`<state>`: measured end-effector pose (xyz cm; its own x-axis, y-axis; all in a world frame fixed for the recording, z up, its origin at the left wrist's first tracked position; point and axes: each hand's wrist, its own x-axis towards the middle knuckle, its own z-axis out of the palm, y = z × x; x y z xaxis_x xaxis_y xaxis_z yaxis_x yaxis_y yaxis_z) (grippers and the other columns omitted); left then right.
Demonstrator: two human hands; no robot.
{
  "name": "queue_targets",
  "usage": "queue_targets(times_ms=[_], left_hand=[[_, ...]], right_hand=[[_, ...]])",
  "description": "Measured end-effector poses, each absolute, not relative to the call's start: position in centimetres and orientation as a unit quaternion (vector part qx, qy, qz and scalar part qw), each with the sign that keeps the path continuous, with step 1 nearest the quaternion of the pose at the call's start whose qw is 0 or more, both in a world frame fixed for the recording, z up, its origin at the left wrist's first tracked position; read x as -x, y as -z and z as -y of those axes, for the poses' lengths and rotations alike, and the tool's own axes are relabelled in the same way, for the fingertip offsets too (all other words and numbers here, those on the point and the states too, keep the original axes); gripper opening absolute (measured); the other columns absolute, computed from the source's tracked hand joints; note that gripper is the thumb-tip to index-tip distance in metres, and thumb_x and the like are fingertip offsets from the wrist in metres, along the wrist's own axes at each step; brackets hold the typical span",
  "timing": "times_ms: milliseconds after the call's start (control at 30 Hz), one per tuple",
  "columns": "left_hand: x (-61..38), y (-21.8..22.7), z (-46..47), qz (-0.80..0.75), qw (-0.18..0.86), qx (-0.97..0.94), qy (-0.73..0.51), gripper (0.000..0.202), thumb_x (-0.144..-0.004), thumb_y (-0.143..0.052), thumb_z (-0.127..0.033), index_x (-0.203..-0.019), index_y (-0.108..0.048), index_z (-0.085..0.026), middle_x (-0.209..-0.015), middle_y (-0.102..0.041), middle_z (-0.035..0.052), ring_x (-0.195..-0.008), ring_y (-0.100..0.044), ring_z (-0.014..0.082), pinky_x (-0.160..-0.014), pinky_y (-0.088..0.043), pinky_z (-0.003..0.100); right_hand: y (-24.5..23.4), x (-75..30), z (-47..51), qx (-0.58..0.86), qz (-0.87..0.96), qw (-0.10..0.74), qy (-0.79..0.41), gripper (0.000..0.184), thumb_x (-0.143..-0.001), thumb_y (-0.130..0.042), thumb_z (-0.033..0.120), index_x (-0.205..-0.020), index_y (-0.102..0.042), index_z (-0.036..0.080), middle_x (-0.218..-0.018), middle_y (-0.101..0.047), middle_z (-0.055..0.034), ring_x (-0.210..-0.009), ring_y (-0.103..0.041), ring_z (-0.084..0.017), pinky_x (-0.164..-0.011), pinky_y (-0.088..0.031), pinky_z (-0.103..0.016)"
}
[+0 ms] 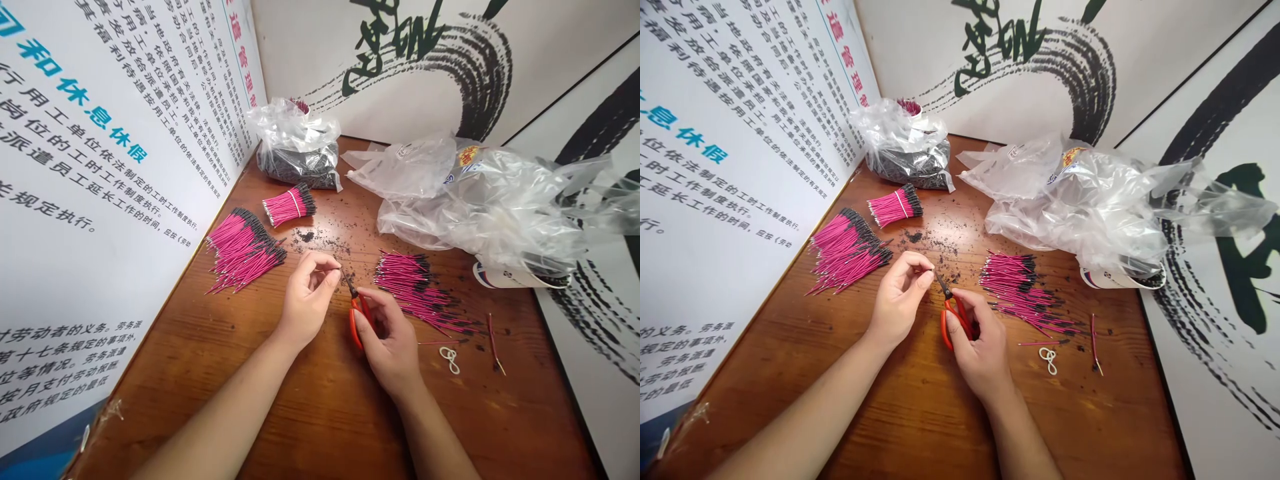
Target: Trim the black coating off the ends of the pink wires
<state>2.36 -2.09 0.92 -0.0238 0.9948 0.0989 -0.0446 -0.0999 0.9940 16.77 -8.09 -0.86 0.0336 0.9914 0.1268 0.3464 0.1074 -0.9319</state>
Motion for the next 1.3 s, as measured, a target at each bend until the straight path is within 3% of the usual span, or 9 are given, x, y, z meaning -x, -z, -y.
queue_targets(times_ms=[367, 767, 1033, 1300], left_hand=[[-2.38, -1.08, 2.12, -0.472, 0.476, -0.514, -0.534, 0.002, -0.086, -0.057, -0.019, -0.084, -0.058, -0.018, -0.087, -0.055, 0.0030, -0.078, -0.053, 0.0137, -0.068, -0.045, 0.024], [-2.36, -1.10, 2.16, -0.474, 0.471, -0.521, -0.532, 0.004, -0.087, -0.057, -0.020, -0.084, -0.060, -0.018, -0.087, -0.056, 0.0028, -0.077, -0.052, 0.0138, -0.066, -0.044, 0.023], [-2.37, -1.06, 2.18, -0.478, 0.477, -0.515, -0.527, 0.004, -0.087, -0.057, -0.019, -0.085, -0.061, -0.018, -0.086, -0.055, 0.0027, -0.077, -0.051, 0.0137, -0.066, -0.043, 0.024], [-2.46, -1.07, 2.19, -0.475, 0.489, -0.506, -0.529, 0.003, -0.087, -0.058, -0.020, -0.086, -0.060, -0.018, -0.087, -0.057, 0.0030, -0.080, -0.054, 0.0143, -0.070, -0.046, 0.024]], right_hand=[[0.76, -16.78, 8.03, 0.554, 0.601, 0.450, -0.360, 0.026, -0.094, -0.059, 0.022, -0.119, -0.060, 0.025, -0.099, -0.065, -0.0031, -0.085, -0.062, -0.016, -0.075, -0.051, -0.027], [0.50, -16.78, 8.00, 0.567, 0.590, 0.449, -0.358, 0.022, -0.092, -0.060, 0.025, -0.114, -0.063, 0.023, -0.091, -0.066, -0.0035, -0.076, -0.062, -0.016, -0.065, -0.051, -0.026], [0.55, -16.73, 7.98, 0.570, 0.585, 0.461, -0.346, 0.024, -0.092, -0.059, 0.019, -0.114, -0.064, 0.024, -0.101, -0.070, -0.0044, -0.087, -0.067, -0.017, -0.077, -0.055, -0.027], [0.83, -16.94, 8.04, 0.558, 0.575, 0.473, -0.367, 0.025, -0.092, -0.062, 0.020, -0.117, -0.063, 0.027, -0.102, -0.069, -0.0035, -0.089, -0.066, -0.017, -0.073, -0.054, -0.025]])
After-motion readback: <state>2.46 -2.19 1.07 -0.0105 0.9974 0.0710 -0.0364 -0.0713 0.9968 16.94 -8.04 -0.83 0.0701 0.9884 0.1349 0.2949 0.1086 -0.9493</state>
